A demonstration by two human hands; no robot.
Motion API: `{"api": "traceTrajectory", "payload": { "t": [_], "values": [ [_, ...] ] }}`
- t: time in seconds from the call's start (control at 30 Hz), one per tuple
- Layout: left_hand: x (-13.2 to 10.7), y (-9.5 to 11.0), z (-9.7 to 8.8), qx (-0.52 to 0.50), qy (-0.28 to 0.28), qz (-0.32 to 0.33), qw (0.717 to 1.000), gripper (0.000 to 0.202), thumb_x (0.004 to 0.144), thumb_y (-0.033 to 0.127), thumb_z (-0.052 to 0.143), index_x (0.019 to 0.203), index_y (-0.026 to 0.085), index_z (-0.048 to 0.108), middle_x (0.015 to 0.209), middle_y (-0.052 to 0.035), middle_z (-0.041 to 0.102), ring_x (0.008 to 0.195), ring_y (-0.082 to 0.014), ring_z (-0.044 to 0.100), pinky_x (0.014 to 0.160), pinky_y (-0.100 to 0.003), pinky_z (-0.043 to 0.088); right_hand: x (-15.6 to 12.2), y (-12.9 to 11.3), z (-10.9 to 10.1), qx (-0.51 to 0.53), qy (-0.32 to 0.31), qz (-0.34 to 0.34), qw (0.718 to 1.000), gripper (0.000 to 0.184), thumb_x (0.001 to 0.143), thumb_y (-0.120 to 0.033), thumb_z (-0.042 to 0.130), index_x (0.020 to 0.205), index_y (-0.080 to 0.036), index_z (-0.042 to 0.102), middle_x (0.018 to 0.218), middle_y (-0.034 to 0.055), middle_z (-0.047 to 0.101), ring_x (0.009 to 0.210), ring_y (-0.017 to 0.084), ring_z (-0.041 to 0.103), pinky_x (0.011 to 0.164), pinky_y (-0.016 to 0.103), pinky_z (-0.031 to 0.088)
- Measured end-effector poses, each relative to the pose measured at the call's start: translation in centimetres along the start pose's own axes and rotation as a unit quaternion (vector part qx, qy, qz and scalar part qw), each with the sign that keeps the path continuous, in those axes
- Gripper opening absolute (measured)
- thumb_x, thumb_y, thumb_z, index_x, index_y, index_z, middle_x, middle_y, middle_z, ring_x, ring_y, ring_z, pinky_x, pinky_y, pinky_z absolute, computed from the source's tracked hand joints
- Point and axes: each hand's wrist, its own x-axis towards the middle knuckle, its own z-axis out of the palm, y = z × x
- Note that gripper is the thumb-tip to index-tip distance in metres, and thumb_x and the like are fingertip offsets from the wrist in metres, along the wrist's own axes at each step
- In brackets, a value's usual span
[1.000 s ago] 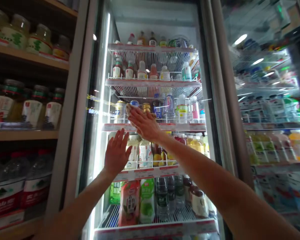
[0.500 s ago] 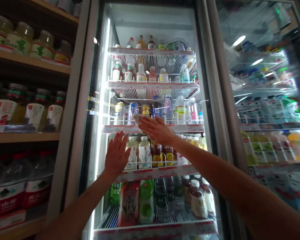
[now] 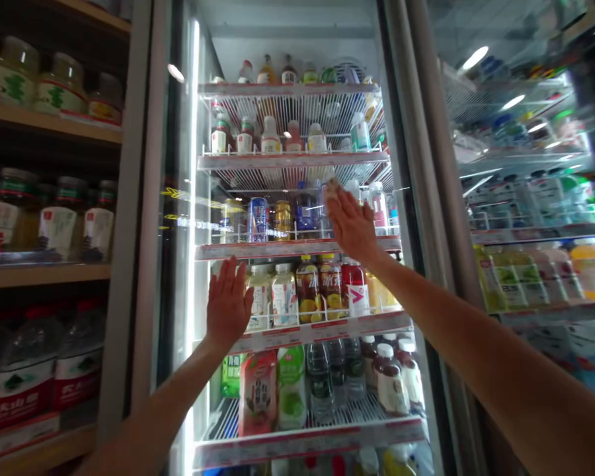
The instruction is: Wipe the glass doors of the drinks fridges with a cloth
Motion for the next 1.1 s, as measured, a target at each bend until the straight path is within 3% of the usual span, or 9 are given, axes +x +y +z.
{"api": "traceTrajectory", "payload": {
  "t": [0.1, 0.27, 0.47, 0.6, 0.67, 0.8, 0.87, 1.03, 1.1],
  "values": [
    [0.1, 0.1, -0.2, -0.009, -0.01, -0.01, 1.0, 0.054, 0.093, 0.032, 0.035, 0.144, 0.017, 0.026, 0.149, -0.0137, 0.029, 0.141, -0.0234, 0.019, 0.113, -0.046, 0.021, -0.8, 0.0, 0.2, 0.009, 0.007, 0.036, 0.999, 0.054, 0.088, -0.022, 0.037, 0.142, -0.022, 0.034, 0.153, 0.0037, 0.025, 0.143, 0.025, 0.016, 0.114, 0.054, 0.019],
    [0.0, 1.8, -0.6, -0.009, -0.016, 0.007, 1.0, 0.053, 0.093, 0.033, 0.034, 0.143, 0.017, 0.029, 0.148, -0.0126, 0.031, 0.141, -0.0235, 0.021, 0.115, -0.047, 0.015, -5.2, -1.3, 0.3, 0.035, -0.088, -0.24, 0.966, 0.051, 0.089, -0.023, 0.04, 0.14, -0.031, 0.035, 0.152, -0.0048, 0.028, 0.142, 0.016, 0.018, 0.117, 0.047, 0.017],
    [-0.9, 5.2, 0.3, -0.007, -0.038, 0.057, 0.998, 0.056, 0.093, 0.036, 0.037, 0.144, 0.017, 0.026, 0.149, -0.0116, 0.03, 0.142, -0.0217, 0.018, 0.116, -0.043, 0.013, -4.4, 1.0, -0.1, -0.015, 0.035, 0.056, 0.998, 0.048, 0.093, -0.025, 0.032, 0.14, -0.02, 0.038, 0.152, 0.0063, 0.027, 0.142, 0.025, 0.019, 0.112, 0.054, 0.021],
    [-1.0, 5.3, 0.9, 0.002, -0.008, 0.072, 0.997, 0.061, 0.092, 0.033, 0.039, 0.147, 0.018, 0.016, 0.149, -0.0122, 0.029, 0.142, -0.021, 0.016, 0.116, -0.043, 0.012, -8.0, 0.0, 0.1, -0.01, -0.042, -0.222, 0.974, 0.047, 0.09, -0.025, 0.039, 0.137, -0.029, 0.04, 0.149, -0.0002, 0.035, 0.14, 0.021, 0.025, 0.112, 0.049, 0.026],
    [-1.0, 5.2, 0.9, 0.006, -0.003, 0.078, 0.997, 0.064, 0.092, 0.032, 0.04, 0.148, 0.018, 0.012, 0.15, -0.0121, 0.027, 0.142, -0.0209, 0.015, 0.116, -0.043, 0.013, -8.9, 1.3, -0.1, -0.014, -0.053, -0.27, 0.961, 0.047, 0.09, -0.023, 0.039, 0.137, -0.029, 0.039, 0.148, -0.0006, 0.036, 0.139, 0.019, 0.027, 0.112, 0.047, 0.027],
    [-1.0, 5.2, 0.8, -0.001, 0.001, 0.077, 0.997, 0.068, 0.091, 0.032, 0.043, 0.148, 0.022, 0.007, 0.151, -0.01, 0.024, 0.142, -0.0213, 0.016, 0.116, -0.044, 0.013, -8.0, 6.2, -0.3, -0.04, 0.081, 0.026, 0.996, 0.047, 0.093, -0.025, 0.032, 0.139, -0.021, 0.037, 0.15, 0.0077, 0.031, 0.139, 0.027, 0.026, 0.108, 0.055, 0.026],
    [-1.0, 5.2, 0.8, -0.008, 0.002, 0.075, 0.997, 0.068, 0.091, 0.032, 0.044, 0.148, 0.023, 0.007, 0.151, -0.0096, 0.024, 0.141, -0.0215, 0.017, 0.116, -0.044, 0.013, -8.7, 6.9, 0.0, -0.041, 0.11, 0.082, 0.99, 0.047, 0.093, -0.028, 0.033, 0.14, -0.024, 0.036, 0.151, 0.0061, 0.029, 0.14, 0.027, 0.025, 0.108, 0.054, 0.026],
    [-0.9, 5.2, 0.9, -0.03, 0.003, 0.074, 0.997, 0.068, 0.09, 0.032, 0.046, 0.148, 0.025, 0.01, 0.151, -0.0087, 0.024, 0.141, -0.0221, 0.018, 0.116, -0.044, 0.012, -13.7, 3.7, -0.1, -0.013, -0.039, -0.183, 0.982, 0.054, 0.089, -0.023, 0.041, 0.141, -0.034, 0.033, 0.151, -0.0033, 0.03, 0.141, 0.021, 0.022, 0.114, 0.047, 0.021],
    [-0.9, 5.2, 0.9, -0.036, 0.006, 0.072, 0.997, 0.067, 0.09, 0.033, 0.046, 0.148, 0.025, 0.011, 0.151, -0.0084, 0.024, 0.141, -0.0221, 0.019, 0.116, -0.044, 0.013, -13.7, 4.1, -0.6, -0.016, -0.054, -0.192, 0.98, 0.051, 0.089, -0.021, 0.041, 0.138, -0.032, 0.037, 0.15, -0.0013, 0.033, 0.14, 0.02, 0.026, 0.113, 0.047, 0.024]
  ]
}}
